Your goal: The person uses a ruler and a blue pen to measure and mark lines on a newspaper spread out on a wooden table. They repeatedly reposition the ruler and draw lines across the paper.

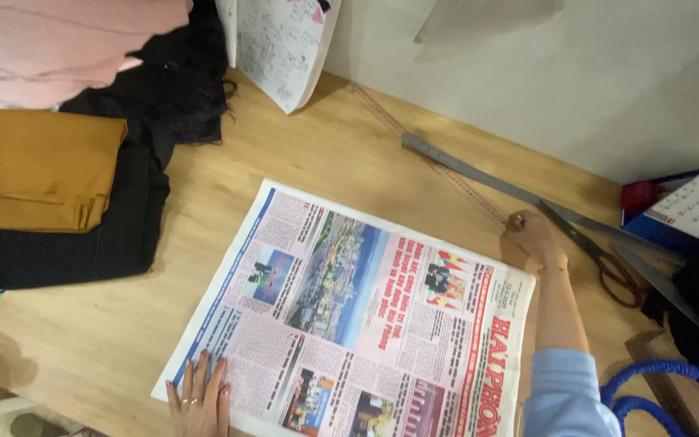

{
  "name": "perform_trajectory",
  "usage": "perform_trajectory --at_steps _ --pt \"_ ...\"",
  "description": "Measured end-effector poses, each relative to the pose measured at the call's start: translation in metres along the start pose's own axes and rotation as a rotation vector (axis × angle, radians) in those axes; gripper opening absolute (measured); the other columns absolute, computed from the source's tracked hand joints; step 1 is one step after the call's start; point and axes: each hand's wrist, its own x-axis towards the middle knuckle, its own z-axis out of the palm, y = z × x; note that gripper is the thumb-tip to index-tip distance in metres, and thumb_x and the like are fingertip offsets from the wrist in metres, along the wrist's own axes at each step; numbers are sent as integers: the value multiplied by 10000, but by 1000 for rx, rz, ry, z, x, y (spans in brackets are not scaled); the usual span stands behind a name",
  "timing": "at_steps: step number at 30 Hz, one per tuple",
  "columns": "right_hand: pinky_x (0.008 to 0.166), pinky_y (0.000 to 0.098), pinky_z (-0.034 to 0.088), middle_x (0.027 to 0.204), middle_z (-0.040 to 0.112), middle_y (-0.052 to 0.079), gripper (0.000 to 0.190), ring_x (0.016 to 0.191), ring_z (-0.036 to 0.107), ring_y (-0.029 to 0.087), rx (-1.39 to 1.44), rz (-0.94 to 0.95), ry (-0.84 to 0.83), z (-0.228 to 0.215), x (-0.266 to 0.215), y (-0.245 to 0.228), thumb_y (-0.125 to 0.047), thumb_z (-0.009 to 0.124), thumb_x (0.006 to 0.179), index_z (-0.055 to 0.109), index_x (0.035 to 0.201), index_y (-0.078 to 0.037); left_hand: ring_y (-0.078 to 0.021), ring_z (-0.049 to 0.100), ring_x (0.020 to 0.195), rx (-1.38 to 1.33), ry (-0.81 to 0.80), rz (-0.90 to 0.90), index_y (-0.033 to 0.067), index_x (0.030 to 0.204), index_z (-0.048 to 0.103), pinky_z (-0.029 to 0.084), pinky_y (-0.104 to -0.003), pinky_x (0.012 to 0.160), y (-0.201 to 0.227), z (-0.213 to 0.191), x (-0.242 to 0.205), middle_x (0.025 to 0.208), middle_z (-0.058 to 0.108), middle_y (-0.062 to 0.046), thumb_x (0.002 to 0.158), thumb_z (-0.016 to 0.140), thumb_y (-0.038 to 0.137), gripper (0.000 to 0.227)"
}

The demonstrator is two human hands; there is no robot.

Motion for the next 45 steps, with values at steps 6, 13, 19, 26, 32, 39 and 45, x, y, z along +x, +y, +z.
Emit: perform_trajectory --at_steps 6,13,19,26,32,39,45 --pt "990 499 480 1181 615 208 528 1160 593 412 -326 -93 240 29 11 8 -327 360 987 749 1087 15 -335 391 1509 -62 -34 58 240 1494 460 270 -673 1212 3 -10 6 1631 421 -74 959 483 287 537" --pt "683 342 539 753 714 36 341 826 680 227 -788 -403 744 36 -26 45 -187 647 698 788 1007 -224 -239 406 1479 36 -91 89 283 1497 435 289 -620 1198 12 -26 17 1642 382 -49 937 489 351 567" --pt "748 479 513 792 663 166 400 916 627 365 -457 -316 636 54 -182 43 -252 648 767 767 1136 -154 -233 464 1423 -100 -26 178 332 1466 517 313 -489 1163 47 -42 40 1569 481 5 1008 424 481 491" --pt "776 359 493 889 691 31 394 856 626 209 59 -114 363 174 -374 19 -178 682 772 729 1164 -181 -287 454 1386 -867 -378 125 184 1359 572 344 -483 1113 64 -83 62 1453 545 -72 970 569 372 432" --pt "569 230 508 833 709 -24 352 688 635 121 235 -205 258 275 -468 -101 -222 775 763 737 1103 -141 -284 573 1324 -1948 -963 -379 184 1509 366 455 -468 1133 73 -140 90 1440 570 -134 974 421 472 610" --pt "929 433 474 1190 555 102 560 1095 539 293 366 -388 211 305 -502 -172 -353 727 937 569 1420 -117 -81 531 615 -1929 -335 -515 167 1190 547 405 -216 541 36 -121 137 764 604 23 1024 492 527 401" --pt "892 383 443 1372 655 54 492 1230 581 267 -235 -10 623 343 -461 -85 -384 640 948 572 1389 -177 -154 544 569 -1643 -462 -70 54 1051 575 441 -258 516 -4 -170 229 773 595 -74 1111 451 255 244"
